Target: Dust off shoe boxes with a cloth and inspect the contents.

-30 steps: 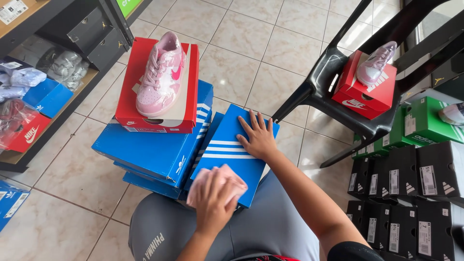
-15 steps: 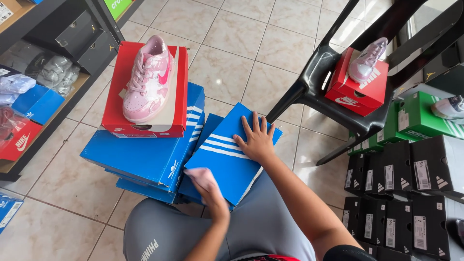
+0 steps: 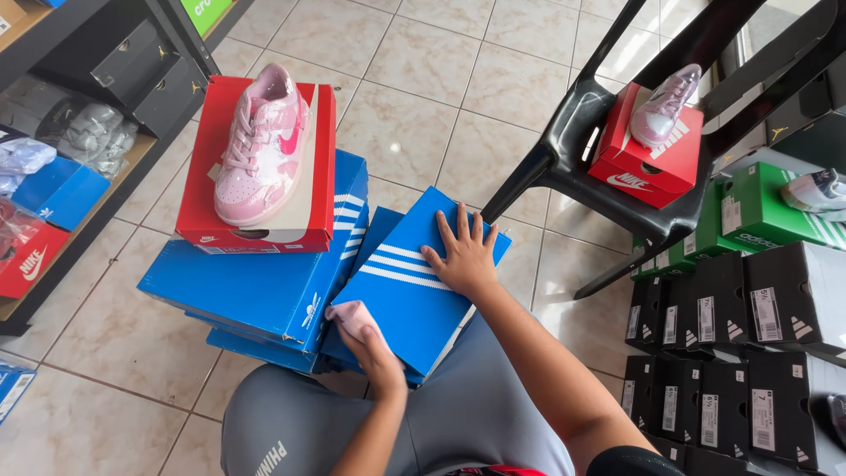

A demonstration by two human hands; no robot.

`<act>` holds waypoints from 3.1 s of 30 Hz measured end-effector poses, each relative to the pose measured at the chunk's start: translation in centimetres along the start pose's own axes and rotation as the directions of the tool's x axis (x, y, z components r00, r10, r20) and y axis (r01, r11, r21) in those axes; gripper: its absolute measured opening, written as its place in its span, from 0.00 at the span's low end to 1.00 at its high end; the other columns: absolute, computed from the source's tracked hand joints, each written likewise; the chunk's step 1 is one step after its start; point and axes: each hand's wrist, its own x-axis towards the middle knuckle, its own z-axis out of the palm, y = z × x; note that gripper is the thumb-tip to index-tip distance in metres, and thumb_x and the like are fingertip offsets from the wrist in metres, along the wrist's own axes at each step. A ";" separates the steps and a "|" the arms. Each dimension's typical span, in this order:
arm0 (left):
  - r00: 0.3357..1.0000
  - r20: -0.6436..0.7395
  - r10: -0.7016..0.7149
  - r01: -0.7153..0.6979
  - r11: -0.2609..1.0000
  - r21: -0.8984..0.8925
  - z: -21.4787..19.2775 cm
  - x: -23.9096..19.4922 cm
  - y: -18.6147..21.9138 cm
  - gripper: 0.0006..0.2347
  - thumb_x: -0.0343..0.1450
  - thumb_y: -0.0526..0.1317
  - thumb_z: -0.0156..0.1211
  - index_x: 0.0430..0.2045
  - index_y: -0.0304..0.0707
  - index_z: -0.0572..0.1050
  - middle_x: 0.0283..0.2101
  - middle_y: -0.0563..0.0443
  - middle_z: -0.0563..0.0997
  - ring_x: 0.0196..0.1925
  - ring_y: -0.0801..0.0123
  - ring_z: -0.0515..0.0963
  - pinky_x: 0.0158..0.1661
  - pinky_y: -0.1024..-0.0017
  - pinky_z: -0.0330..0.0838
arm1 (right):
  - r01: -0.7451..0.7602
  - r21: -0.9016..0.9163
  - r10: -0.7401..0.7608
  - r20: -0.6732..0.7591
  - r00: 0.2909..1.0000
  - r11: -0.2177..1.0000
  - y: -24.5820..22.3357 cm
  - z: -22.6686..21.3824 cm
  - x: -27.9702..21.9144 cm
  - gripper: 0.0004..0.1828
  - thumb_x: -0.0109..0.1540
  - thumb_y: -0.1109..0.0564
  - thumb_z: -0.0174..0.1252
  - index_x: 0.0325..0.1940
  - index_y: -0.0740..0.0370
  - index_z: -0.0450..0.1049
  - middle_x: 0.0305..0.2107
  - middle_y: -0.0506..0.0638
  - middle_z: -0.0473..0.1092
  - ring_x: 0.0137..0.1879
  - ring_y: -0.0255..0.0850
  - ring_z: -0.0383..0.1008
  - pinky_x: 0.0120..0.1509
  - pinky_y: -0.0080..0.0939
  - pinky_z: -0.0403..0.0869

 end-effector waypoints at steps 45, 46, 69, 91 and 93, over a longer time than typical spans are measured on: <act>0.693 0.584 0.423 -0.666 0.066 0.743 0.1 7.5 4.3 0.23 0.79 0.52 0.39 0.68 0.45 0.64 0.74 0.36 0.58 0.78 0.49 0.52 0.72 0.49 0.36 | -0.082 0.905 0.169 0.011 0.986 0.418 -4.4 2.3 -16.2 0.35 0.72 0.55 0.33 0.81 0.61 0.30 0.77 0.63 0.25 0.81 0.58 0.22 0.80 0.60 0.29; 0.649 0.596 0.472 -0.690 0.037 0.723 0.1 7.7 4.0 0.24 0.78 0.53 0.41 0.67 0.43 0.65 0.73 0.35 0.59 0.76 0.45 0.54 0.71 0.47 0.40 | -0.244 0.963 0.227 0.213 0.950 0.118 -4.8 1.7 -16.1 0.38 0.70 0.44 0.30 0.80 0.62 0.35 0.77 0.62 0.33 0.81 0.56 0.33 0.80 0.58 0.39; 0.697 0.622 0.357 -0.684 0.070 0.726 -0.1 7.4 4.8 0.23 0.80 0.52 0.34 0.69 0.47 0.63 0.75 0.36 0.56 0.78 0.47 0.50 0.71 0.46 0.35 | 0.074 0.991 0.255 -0.100 0.962 0.109 1.6 2.3 0.0 0.39 0.74 0.32 0.27 0.81 0.41 0.18 0.79 0.50 0.23 0.83 0.48 0.22 0.82 0.62 0.29; 0.668 0.585 0.459 -0.693 0.097 0.715 0.1 8.0 3.4 0.22 0.78 0.51 0.40 0.67 0.45 0.64 0.73 0.36 0.60 0.77 0.48 0.55 0.71 0.46 0.39 | 0.124 0.265 -0.022 -0.356 0.934 0.956 -0.6 2.7 -3.9 0.44 0.65 0.41 0.54 0.79 0.57 0.47 0.71 0.69 0.47 0.76 0.69 0.45 0.75 0.71 0.46; 0.652 0.569 0.501 -0.695 0.094 0.713 0.1 8.2 2.8 0.22 0.78 0.51 0.42 0.67 0.45 0.64 0.72 0.36 0.61 0.76 0.49 0.57 0.71 0.46 0.41 | 0.294 -0.150 -0.329 -0.338 0.882 0.944 -2.6 1.3 -5.9 0.41 0.61 0.40 0.53 0.77 0.50 0.56 0.69 0.62 0.56 0.73 0.65 0.51 0.71 0.72 0.48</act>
